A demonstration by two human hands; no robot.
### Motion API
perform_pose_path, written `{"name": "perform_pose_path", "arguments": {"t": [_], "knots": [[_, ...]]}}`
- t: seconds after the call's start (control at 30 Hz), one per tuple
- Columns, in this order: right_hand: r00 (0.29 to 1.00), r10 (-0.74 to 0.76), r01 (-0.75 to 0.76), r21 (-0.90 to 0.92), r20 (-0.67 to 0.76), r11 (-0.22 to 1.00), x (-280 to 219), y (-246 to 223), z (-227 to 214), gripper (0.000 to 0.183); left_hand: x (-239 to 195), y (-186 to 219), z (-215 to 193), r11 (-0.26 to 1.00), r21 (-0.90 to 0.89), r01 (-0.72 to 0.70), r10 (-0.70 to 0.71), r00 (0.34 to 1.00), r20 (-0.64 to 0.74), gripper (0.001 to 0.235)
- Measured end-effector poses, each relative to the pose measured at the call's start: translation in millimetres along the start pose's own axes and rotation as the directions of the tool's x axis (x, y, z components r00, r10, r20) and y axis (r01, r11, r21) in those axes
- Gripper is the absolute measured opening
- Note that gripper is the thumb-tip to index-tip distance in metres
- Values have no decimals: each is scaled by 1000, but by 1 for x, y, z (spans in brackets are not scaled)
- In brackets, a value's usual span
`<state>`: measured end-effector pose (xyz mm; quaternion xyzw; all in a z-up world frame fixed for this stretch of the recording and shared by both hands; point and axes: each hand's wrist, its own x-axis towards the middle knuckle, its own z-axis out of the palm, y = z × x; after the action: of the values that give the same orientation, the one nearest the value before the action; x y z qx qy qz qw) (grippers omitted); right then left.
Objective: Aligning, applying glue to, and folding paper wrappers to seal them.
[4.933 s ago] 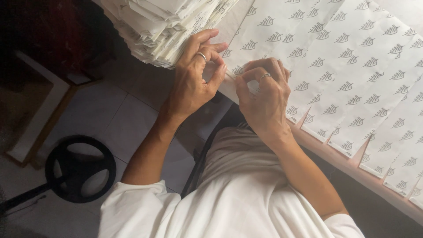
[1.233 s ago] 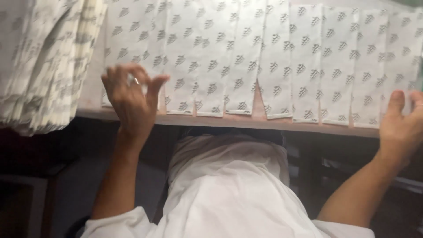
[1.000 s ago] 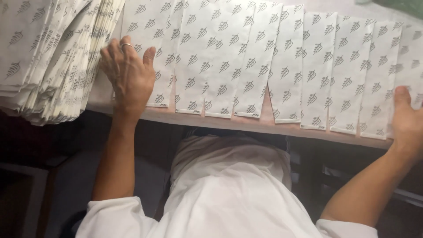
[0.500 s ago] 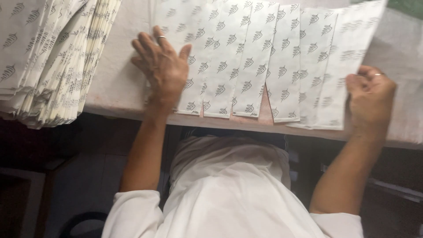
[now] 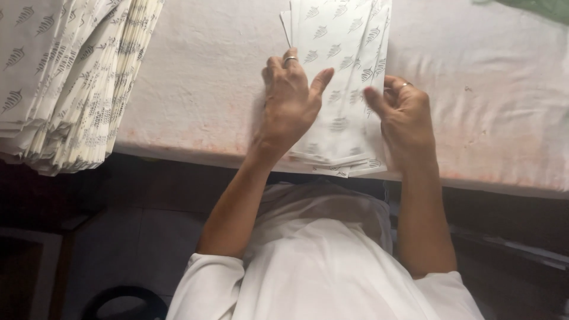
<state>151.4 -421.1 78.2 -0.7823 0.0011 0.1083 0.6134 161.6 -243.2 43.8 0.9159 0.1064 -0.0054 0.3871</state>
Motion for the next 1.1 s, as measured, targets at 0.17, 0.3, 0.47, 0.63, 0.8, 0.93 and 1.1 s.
{"name": "perform_pose_path", "arguments": {"t": [0.17,0.3,0.47,0.63,0.8,0.93,1.1], "knots": [[995,-14,31,-170,100,985,15,-1,-7,65,-9,12,-4,968,-251,-27,62,989,132,91],[940,-293,340,-511,173,790,10,-23,-33,59,-8,9,-3,827,-561,33,70,985,160,102],[803,-491,532,-776,337,338,-14,-48,-39,62,-19,32,3,390,-890,237,-18,968,250,146],[698,-641,594,-758,320,269,-31,-32,-48,17,-15,22,17,-206,-977,47,194,981,7,57],[637,-758,621,-674,139,399,-45,-27,-48,9,-21,33,11,-158,-986,49,52,998,42,67],[750,-662,495,-675,14,547,-41,-11,-47,5,-31,57,-15,-137,-959,249,-128,955,267,93],[719,-690,488,-645,-84,588,-44,3,-45,14,-12,44,27,-308,-942,135,-109,978,176,83]]}}
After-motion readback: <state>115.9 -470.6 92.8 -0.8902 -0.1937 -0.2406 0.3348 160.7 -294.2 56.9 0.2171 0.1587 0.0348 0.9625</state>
